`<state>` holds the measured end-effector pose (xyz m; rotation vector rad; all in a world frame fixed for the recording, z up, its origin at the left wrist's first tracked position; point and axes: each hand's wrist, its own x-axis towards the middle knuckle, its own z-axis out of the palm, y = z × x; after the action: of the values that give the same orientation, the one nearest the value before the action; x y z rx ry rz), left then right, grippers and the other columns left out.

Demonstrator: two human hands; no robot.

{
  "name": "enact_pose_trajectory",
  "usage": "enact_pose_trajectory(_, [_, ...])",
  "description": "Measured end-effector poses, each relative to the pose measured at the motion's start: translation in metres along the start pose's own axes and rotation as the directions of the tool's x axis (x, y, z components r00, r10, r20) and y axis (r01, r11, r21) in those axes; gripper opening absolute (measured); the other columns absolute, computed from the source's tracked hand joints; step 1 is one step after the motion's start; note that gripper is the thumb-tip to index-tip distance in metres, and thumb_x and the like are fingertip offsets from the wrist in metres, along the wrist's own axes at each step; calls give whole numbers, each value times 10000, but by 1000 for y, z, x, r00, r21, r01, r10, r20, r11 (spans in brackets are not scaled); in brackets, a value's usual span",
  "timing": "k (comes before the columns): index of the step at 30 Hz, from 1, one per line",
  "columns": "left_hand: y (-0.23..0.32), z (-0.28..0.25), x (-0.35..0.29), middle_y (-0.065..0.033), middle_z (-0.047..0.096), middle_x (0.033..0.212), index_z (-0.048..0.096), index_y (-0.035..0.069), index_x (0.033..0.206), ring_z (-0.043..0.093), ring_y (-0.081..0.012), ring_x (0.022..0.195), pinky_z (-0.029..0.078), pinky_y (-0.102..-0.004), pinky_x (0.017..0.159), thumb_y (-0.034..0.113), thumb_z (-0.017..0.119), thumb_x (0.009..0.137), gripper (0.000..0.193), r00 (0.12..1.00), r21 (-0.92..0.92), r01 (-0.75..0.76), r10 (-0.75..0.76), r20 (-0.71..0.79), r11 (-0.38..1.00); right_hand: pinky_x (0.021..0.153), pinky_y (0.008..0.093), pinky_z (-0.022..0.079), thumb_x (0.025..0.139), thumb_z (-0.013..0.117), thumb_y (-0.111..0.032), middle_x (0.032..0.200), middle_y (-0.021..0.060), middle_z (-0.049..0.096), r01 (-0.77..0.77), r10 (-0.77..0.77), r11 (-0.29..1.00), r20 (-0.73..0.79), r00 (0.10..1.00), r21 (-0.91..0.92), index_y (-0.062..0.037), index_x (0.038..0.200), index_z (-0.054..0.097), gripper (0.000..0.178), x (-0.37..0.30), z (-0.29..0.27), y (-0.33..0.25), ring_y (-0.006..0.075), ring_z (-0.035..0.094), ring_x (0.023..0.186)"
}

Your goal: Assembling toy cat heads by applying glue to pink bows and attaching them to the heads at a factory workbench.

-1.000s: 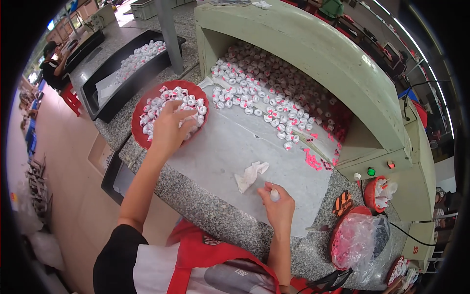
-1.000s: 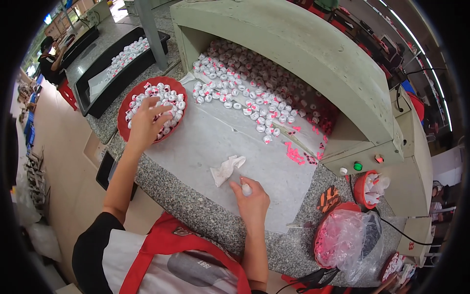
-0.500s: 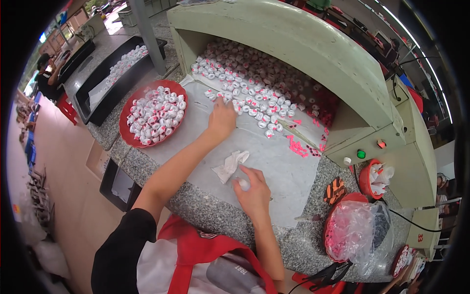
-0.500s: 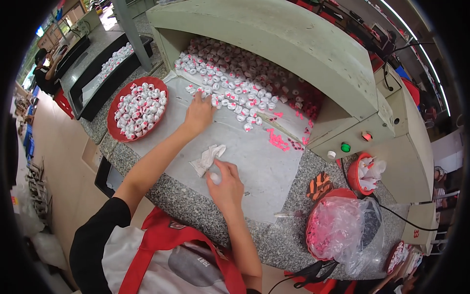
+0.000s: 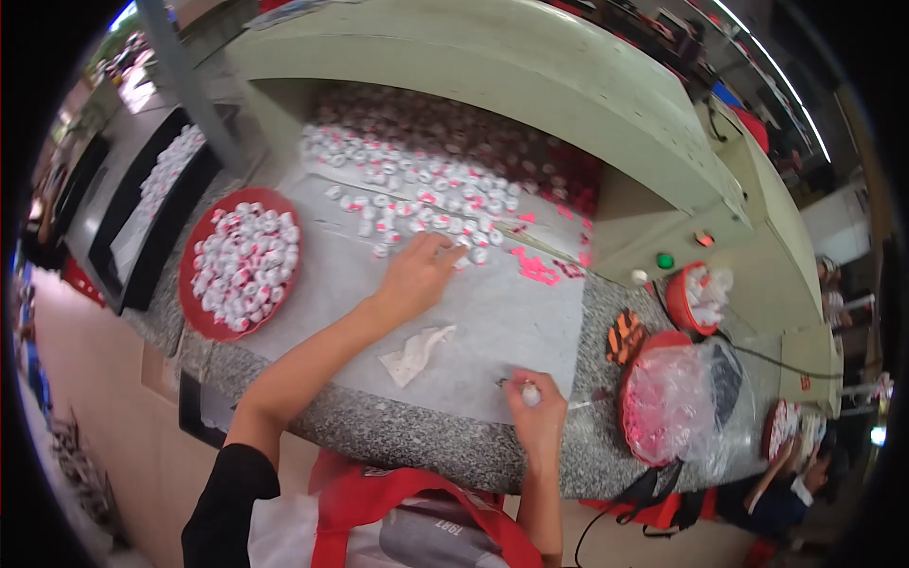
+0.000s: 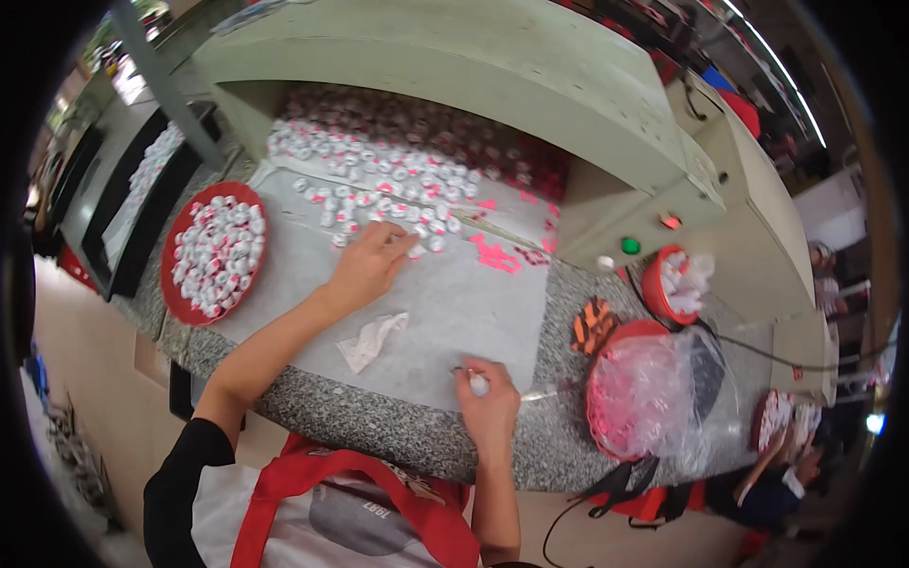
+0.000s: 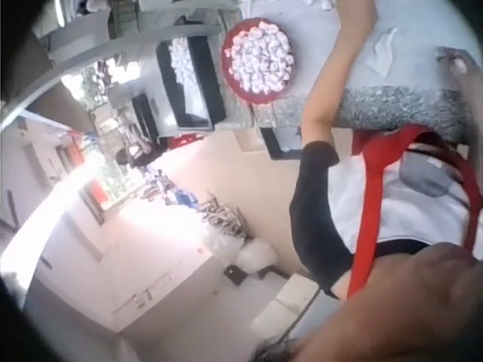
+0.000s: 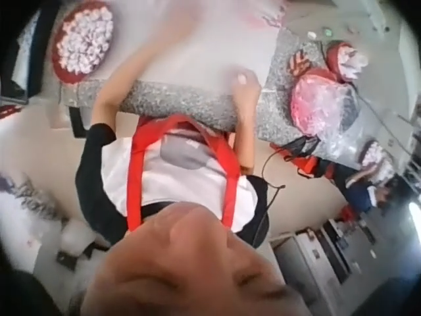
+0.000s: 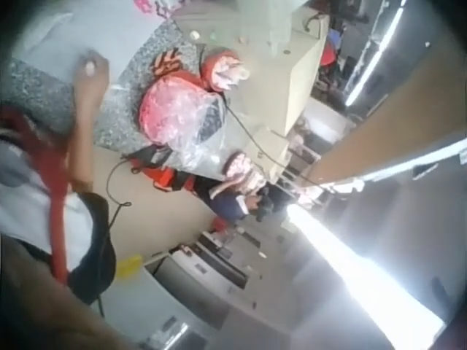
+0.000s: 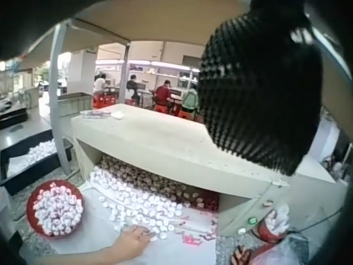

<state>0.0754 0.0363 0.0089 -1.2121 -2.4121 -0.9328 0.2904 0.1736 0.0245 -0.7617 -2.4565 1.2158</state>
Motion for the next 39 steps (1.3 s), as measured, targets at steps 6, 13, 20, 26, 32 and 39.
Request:
enact_pose_trajectory(6, [46,-15,-23,-116,492,1076,555,67,1072,472,-298,980,414,-384,826,138,604,718,364,979,-34,-81,85,183,996,675,324,483,615,617,-13,964,69,595,49,-125,827,-99,987,-561,-72,863,631,255,6,-85,34,267,597,805])
enact_pose_trajectory(13, [95,-6,-81,-176,239,1357,430,89,1227,190,-347,1272,222,-559,963,326,576,769,535,796,-111,-181,212,566,977,541,325,484,590,564,23,824,43,558,470,-340,575,327,882,-669,-83,951,590,377,16,-98,54,224,580,706])
enact_pose_trajectory(20, [94,-2,-88,-173,240,1357,414,98,1240,191,-341,1274,227,-544,971,333,575,771,548,822,-122,-208,241,516,971,532,355,479,606,593,-19,838,64,530,477,-149,463,465,873,-747,-71,840,560,242,34,-99,44,258,579,636])
enact_pose_trajectory(26, [93,-1,-93,-153,254,1353,445,105,1216,202,-319,1274,238,-548,964,318,588,766,518,854,-124,-187,223,470,975,523,379,479,608,615,-43,746,127,555,551,-129,484,567,814,-680,-33,751,496,186,46,-106,34,307,581,607])
enact_pose_trajectory(32, [49,4,-43,-99,550,940,608,89,923,545,-274,857,462,-362,723,148,648,701,233,998,-76,0,-5,-63,997,629,370,469,610,667,-46,797,158,586,330,-73,845,520,851,-422,-54,853,558,266,41,-99,-5,323,583,744])
enact_pose_trajectory(39, [8,9,-1,-109,529,877,577,76,1010,571,-246,738,468,-352,606,52,622,712,303,952,73,281,-287,105,957,628,260,456,706,620,15,820,50,547,132,-161,978,179,971,165,-45,966,507,289,30,-19,-28,132,544,746])
